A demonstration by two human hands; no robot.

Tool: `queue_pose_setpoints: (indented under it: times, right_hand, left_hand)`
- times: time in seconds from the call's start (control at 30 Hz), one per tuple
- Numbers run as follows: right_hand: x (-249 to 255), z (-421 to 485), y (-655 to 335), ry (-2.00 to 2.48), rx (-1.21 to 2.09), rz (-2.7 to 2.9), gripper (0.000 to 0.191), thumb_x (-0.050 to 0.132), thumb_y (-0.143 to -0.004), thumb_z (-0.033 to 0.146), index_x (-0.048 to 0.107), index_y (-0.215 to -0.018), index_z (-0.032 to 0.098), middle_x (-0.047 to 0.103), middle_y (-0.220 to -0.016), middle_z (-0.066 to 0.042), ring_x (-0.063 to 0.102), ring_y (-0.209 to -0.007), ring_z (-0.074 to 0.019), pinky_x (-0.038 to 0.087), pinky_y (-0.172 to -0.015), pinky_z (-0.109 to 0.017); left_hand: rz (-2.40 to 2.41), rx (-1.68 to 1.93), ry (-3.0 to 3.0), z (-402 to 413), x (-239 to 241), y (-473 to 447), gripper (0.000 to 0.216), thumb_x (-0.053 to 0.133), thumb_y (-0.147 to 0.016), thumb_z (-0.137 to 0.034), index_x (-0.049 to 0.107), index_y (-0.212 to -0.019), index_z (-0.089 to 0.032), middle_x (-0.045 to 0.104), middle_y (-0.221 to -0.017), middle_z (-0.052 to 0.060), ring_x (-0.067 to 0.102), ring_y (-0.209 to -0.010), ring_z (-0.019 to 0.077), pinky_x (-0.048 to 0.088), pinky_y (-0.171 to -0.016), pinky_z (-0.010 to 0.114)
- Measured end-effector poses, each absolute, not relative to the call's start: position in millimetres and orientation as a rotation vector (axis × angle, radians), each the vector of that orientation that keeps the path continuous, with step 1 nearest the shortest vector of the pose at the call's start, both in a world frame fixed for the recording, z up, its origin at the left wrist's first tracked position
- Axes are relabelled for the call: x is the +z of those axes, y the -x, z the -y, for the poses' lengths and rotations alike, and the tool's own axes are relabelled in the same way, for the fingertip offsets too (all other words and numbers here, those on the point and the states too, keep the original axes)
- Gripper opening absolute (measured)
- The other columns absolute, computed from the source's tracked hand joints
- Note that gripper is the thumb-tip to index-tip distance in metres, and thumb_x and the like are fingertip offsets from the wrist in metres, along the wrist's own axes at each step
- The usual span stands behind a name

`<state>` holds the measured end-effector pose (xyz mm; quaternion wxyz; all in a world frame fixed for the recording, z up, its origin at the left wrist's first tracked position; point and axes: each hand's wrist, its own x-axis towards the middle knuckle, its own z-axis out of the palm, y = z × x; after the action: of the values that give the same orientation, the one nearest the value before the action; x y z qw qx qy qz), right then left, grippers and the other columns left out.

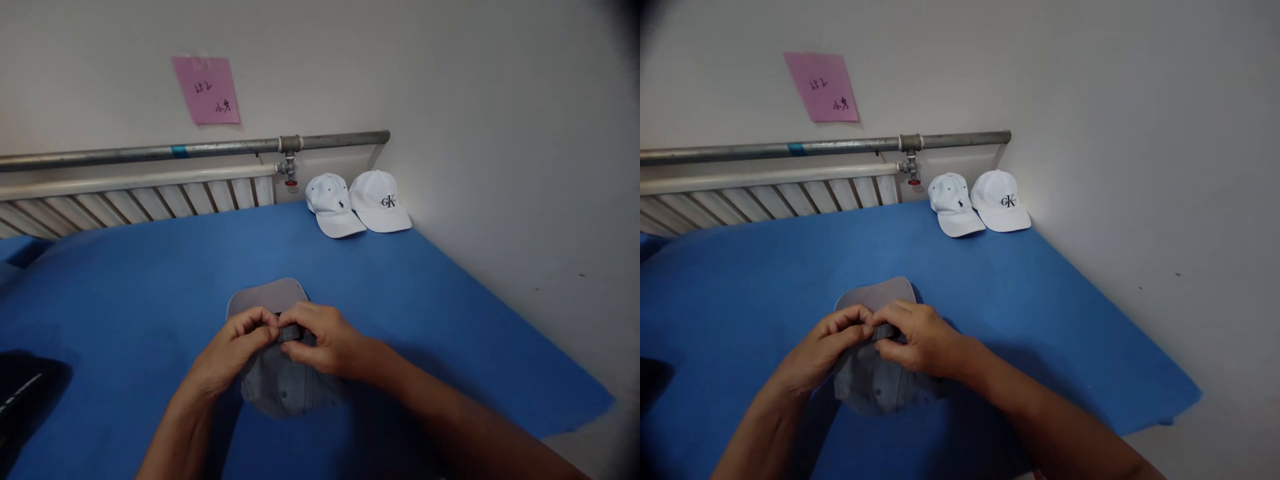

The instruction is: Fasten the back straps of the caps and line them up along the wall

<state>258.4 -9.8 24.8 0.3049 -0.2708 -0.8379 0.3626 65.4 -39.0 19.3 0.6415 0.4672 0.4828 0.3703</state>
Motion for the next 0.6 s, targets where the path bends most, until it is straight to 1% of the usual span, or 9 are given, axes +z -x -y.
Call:
queue_pose_setpoints:
  times: [0.13, 0.27, 0.33, 0.43, 0.47, 0.53, 0.6]
  right_hand:
    - [24.4, 10.9, -257.9, 0.743, 0.949, 2.207, 0.026, 0.064, -0.072, 0.011, 0.061, -0.096, 0.020, 0.062, -0.082, 0.002, 0.054, -0.070, -0.0108, 0.043, -0.068, -0.023]
    - [25.4, 10.3, -259.0, 0.725, 0.966, 2.183, 0.022, 0.063, -0.070, 0.012, 0.059, -0.091, 0.019, 0.060, -0.077, 0.003, 0.052, -0.066, -0.0097, 0.043, -0.065, -0.022]
    - [26.1, 9.4, -260.2, 0.728, 0.971, 2.171, 0.020, 0.062, -0.070, 0.012, 0.059, -0.089, 0.019, 0.060, -0.078, 0.003, 0.052, -0.066, -0.0097, 0.043, -0.064, -0.022]
    - [26.8, 8.1, -261.9, 0.733, 0.977, 2.144, 0.022, 0.063, -0.069, 0.012, 0.059, -0.090, 0.019, 0.060, -0.079, 0.002, 0.052, -0.067, -0.0101, 0.043, -0.065, -0.023]
    - [27.0, 8.0, -262.3, 0.738, 0.980, 2.139, 0.023, 0.063, -0.069, 0.012, 0.059, -0.091, 0.019, 0.060, -0.079, 0.002, 0.053, -0.068, -0.0103, 0.043, -0.066, -0.023]
    - [27.7, 8.4, -262.9, 0.743, 0.982, 2.137, 0.025, 0.062, -0.069, 0.011, 0.060, -0.092, 0.019, 0.061, -0.080, 0.002, 0.053, -0.069, -0.0108, 0.044, -0.067, -0.024]
    - [29.2, 9.8, -263.2, 0.728, 0.977, 2.146, 0.025, 0.062, -0.070, 0.011, 0.060, -0.093, 0.019, 0.062, -0.082, 0.001, 0.054, -0.071, -0.0112, 0.044, -0.068, -0.025]
  left_hand:
    - [-1.093, 0.797, -1.094, 40.6, 22.9, -61.6, 0.015, 0.062, -0.078, -0.027, 0.053, -0.069, -0.017, 0.046, -0.063, -0.005, 0.036, -0.054, 0.0065, 0.029, -0.050, 0.018]
    - [-1.069, 0.765, -1.106, 42.3, 25.4, -55.2, 0.014, 0.061, -0.077, -0.025, 0.053, -0.069, -0.017, 0.044, -0.060, -0.006, 0.033, -0.052, 0.0064, 0.026, -0.048, 0.019]
    - [-1.033, 0.765, -1.073, 42.6, 25.5, -52.7, 0.013, 0.061, -0.077, -0.025, 0.053, -0.070, -0.017, 0.047, -0.062, -0.005, 0.036, -0.053, 0.0067, 0.028, -0.050, 0.019]
    - [-0.963, 0.795, -1.025, 42.5, 24.5, -49.9, 0.016, 0.062, -0.077, -0.026, 0.052, -0.069, -0.017, 0.057, -0.077, -0.001, 0.047, -0.064, 0.0089, 0.035, -0.057, 0.021]
    - [-0.954, 0.802, -1.018, 42.5, 24.1, -48.9, 0.017, 0.062, -0.078, -0.026, 0.051, -0.069, -0.016, 0.058, -0.079, -0.001, 0.048, -0.065, 0.0093, 0.036, -0.058, 0.021]
    - [-0.962, 0.799, -1.028, 42.9, 24.1, -47.2, 0.017, 0.062, -0.079, -0.027, 0.052, -0.069, -0.017, 0.055, -0.073, -0.002, 0.045, -0.061, 0.0080, 0.034, -0.056, 0.020]
    - [-0.972, 0.775, -1.057, 43.8, 25.7, -46.4, 0.011, 0.062, -0.081, -0.028, 0.058, -0.079, -0.018, 0.053, -0.069, -0.004, 0.044, -0.060, 0.0076, 0.034, -0.056, 0.019]
